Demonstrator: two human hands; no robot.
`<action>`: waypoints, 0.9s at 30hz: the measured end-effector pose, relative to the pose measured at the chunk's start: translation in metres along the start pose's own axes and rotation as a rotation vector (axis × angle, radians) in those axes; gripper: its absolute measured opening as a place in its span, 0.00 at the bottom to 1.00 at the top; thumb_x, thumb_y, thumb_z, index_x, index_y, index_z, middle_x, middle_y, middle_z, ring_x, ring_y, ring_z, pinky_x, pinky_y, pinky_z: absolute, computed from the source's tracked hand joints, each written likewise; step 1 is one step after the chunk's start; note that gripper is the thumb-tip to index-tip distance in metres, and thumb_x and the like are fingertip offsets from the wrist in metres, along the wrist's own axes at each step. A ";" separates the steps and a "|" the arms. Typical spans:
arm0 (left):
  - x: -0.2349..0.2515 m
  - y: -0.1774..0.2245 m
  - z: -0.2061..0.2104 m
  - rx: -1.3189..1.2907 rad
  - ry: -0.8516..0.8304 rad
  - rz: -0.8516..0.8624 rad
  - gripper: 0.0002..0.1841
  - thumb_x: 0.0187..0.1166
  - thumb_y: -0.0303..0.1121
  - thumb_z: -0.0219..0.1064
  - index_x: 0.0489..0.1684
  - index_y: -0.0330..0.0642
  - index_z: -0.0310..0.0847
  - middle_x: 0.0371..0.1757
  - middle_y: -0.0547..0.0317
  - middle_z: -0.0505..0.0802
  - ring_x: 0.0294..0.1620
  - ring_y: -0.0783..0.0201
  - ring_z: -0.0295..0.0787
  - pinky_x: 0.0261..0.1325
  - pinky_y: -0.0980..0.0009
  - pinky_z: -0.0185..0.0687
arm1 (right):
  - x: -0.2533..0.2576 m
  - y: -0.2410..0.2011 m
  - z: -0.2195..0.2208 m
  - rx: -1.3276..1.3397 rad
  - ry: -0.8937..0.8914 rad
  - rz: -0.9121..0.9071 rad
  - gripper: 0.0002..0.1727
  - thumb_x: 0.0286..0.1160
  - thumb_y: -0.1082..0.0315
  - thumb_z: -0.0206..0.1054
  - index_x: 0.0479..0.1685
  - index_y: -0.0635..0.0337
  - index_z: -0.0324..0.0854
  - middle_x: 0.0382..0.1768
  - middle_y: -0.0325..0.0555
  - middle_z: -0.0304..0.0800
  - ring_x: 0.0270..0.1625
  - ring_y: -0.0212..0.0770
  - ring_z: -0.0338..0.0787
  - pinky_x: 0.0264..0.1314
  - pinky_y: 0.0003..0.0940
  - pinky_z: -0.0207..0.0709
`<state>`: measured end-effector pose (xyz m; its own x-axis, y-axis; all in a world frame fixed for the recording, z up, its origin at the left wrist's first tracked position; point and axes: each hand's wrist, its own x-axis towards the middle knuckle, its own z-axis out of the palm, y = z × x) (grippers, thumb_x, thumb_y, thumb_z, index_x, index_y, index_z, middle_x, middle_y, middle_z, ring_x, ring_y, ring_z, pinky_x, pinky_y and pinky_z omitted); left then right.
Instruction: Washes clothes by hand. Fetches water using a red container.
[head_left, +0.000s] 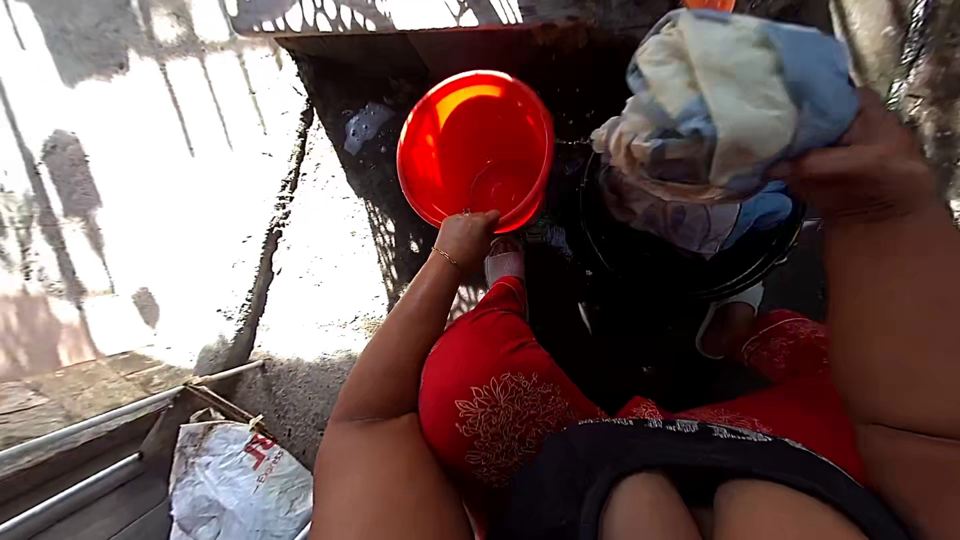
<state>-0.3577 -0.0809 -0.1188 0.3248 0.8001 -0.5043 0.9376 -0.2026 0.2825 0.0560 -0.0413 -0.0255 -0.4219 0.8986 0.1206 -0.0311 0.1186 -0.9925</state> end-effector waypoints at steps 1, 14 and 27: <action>-0.006 -0.003 -0.004 0.001 0.047 -0.026 0.14 0.85 0.25 0.57 0.61 0.37 0.85 0.51 0.34 0.94 0.56 0.32 0.92 0.57 0.32 0.80 | -0.015 -0.008 -0.013 0.006 0.071 -0.025 0.28 0.54 0.64 0.82 0.60 0.36 0.83 0.53 0.19 0.92 0.56 0.23 0.90 0.62 0.27 0.86; -0.126 0.029 -0.072 -0.069 0.657 -0.064 0.11 0.85 0.30 0.61 0.44 0.30 0.85 0.37 0.32 0.92 0.43 0.30 0.91 0.47 0.30 0.77 | -0.107 0.057 -0.031 -0.643 0.056 0.863 0.39 0.74 0.69 0.76 0.87 0.63 0.66 0.83 0.75 0.65 0.80 0.76 0.70 0.74 0.75 0.64; -0.157 0.082 -0.085 -0.586 1.077 0.087 0.14 0.82 0.32 0.68 0.55 0.30 0.87 0.45 0.48 0.95 0.48 0.65 0.94 0.60 0.62 0.87 | -0.181 -0.063 -0.040 -0.580 0.091 0.682 0.22 0.83 0.70 0.67 0.75 0.62 0.77 0.71 0.62 0.83 0.69 0.61 0.84 0.69 0.63 0.76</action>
<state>-0.3425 -0.1753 0.0526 -0.1451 0.9105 0.3872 0.6303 -0.2166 0.7455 0.1707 -0.1943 0.0159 -0.1075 0.8790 -0.4646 0.6729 -0.2797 -0.6848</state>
